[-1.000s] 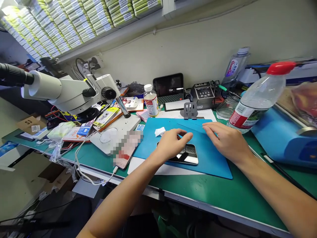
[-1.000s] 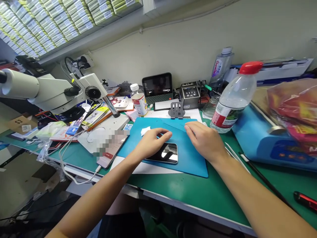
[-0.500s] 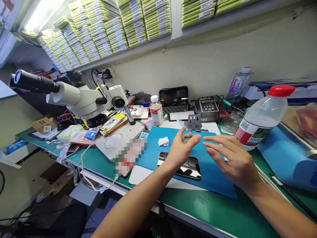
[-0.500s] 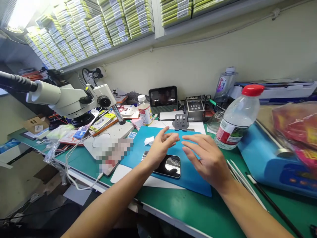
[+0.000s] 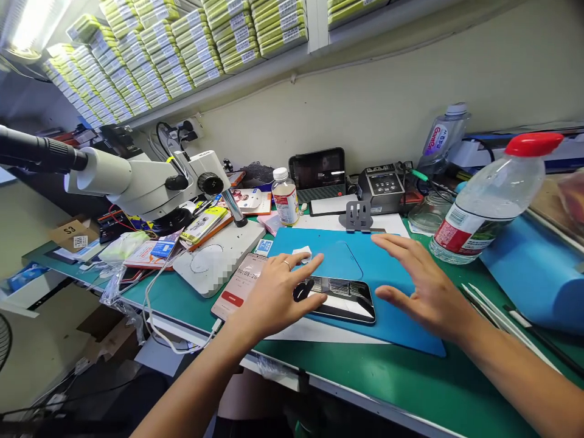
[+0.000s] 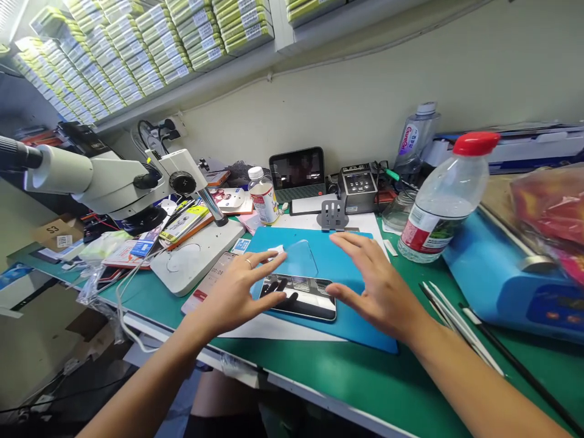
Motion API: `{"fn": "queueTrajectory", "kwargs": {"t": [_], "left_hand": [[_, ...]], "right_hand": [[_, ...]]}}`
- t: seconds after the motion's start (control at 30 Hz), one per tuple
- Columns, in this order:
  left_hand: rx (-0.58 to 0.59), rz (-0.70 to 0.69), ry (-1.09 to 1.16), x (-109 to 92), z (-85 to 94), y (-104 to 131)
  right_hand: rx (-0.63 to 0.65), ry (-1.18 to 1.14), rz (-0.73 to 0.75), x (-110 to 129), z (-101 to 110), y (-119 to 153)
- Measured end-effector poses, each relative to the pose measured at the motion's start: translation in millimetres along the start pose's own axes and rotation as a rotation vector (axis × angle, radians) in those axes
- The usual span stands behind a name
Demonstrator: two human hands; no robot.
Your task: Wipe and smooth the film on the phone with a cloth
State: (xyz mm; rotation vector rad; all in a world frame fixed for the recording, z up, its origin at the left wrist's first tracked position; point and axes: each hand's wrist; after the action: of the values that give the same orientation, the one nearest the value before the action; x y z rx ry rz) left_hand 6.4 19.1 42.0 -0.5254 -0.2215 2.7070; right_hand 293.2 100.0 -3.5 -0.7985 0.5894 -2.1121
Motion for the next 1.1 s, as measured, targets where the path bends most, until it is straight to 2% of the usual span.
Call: {"fn": "queueTrajectory", "kwargs": {"t": [0.13,0.27,0.33,0.5,0.6,0.77,1.1], "left_hand": [[0.084,-0.119,-0.025,4.5,-4.7,2.0],[0.110,-0.107,0.059,6.6,-12.6,-3.2],[0.131,-0.106,0.092,6.4,-17.1,-7.7],[0.167,-0.100,0.143,11.1,-20.9,-7.7],[0.135,-0.038,0.150,21.7,-18.5,5.3],[0.125,0.061,0.208,37.8,-17.2,23.4],[0.103,0.057,0.345,40.6,-19.8,22.2]], "right_hand": [[0.191,-0.044,0.025,4.2,-3.8,1.5],[0.383,-0.068,0.013,14.0,-2.4,-1.3],[0.432,-0.067,-0.011,17.6,-1.1,-3.4],[0.415,-0.065,-0.024,17.7,0.0,-5.7],[0.415,-0.056,-0.026,15.6,-0.1,-5.4],[0.500,-0.023,-0.056,13.6,-1.1,-4.7],[0.514,-0.010,-0.056,11.3,-5.7,-3.9]]}}
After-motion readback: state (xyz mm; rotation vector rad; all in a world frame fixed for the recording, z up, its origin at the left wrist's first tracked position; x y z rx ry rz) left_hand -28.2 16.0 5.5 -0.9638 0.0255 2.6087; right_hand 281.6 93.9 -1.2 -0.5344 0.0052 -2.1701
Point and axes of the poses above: each hand's wrist, its own y-axis away from the middle knuckle, its own z-axis out of the back of the hand, x = y × z, and after that the axes turned 1 degree about x, right-handed
